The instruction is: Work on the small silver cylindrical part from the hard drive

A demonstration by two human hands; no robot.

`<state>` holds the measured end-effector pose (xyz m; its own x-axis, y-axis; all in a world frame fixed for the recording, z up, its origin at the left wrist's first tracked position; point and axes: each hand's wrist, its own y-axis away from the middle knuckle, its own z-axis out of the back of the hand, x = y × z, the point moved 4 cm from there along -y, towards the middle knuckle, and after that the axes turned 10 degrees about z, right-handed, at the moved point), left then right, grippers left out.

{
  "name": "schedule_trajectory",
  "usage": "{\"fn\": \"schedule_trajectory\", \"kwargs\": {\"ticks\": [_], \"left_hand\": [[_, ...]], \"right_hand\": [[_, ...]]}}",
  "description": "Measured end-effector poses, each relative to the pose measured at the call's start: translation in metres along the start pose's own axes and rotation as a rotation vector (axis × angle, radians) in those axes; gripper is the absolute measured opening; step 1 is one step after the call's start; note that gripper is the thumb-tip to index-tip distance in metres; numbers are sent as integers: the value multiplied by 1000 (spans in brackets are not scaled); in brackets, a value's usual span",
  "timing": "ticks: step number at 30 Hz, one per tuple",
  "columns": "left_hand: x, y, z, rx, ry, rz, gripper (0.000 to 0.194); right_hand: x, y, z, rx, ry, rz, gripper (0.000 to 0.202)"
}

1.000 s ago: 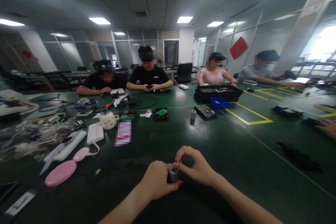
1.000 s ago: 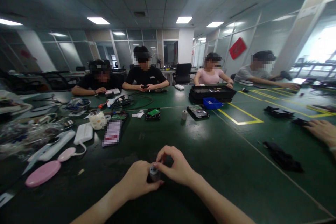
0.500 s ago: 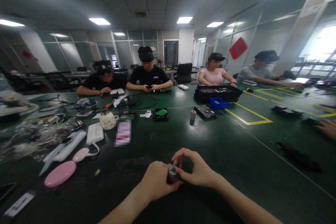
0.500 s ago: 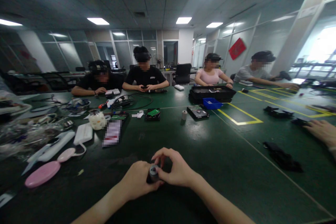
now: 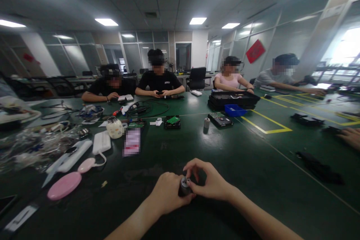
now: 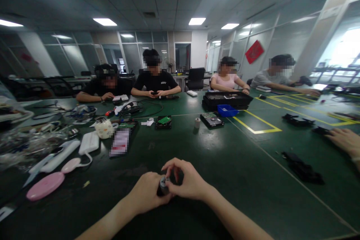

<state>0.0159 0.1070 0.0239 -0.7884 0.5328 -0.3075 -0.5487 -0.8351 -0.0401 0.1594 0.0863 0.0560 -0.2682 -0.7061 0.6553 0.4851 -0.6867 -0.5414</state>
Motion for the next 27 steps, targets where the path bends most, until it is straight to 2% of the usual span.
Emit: {"fn": "schedule_trajectory", "kwargs": {"ticks": [11, 17, 23, 27], "left_hand": [[-1, 0, 3, 9, -14, 22, 35], [-2, 1, 4, 24, -26, 43, 35], [-3, 1, 5, 25, -30, 50, 37], [-2, 1, 5, 22, -36, 56, 38]], "right_hand": [[-1, -1, 5, -77, 21, 8, 33], [-16, 0, 13, -110, 100, -55, 41], [-36, 3, 14, 14, 232, -138, 49], [-41, 3, 11, 113, 270, -182, 55]]}}
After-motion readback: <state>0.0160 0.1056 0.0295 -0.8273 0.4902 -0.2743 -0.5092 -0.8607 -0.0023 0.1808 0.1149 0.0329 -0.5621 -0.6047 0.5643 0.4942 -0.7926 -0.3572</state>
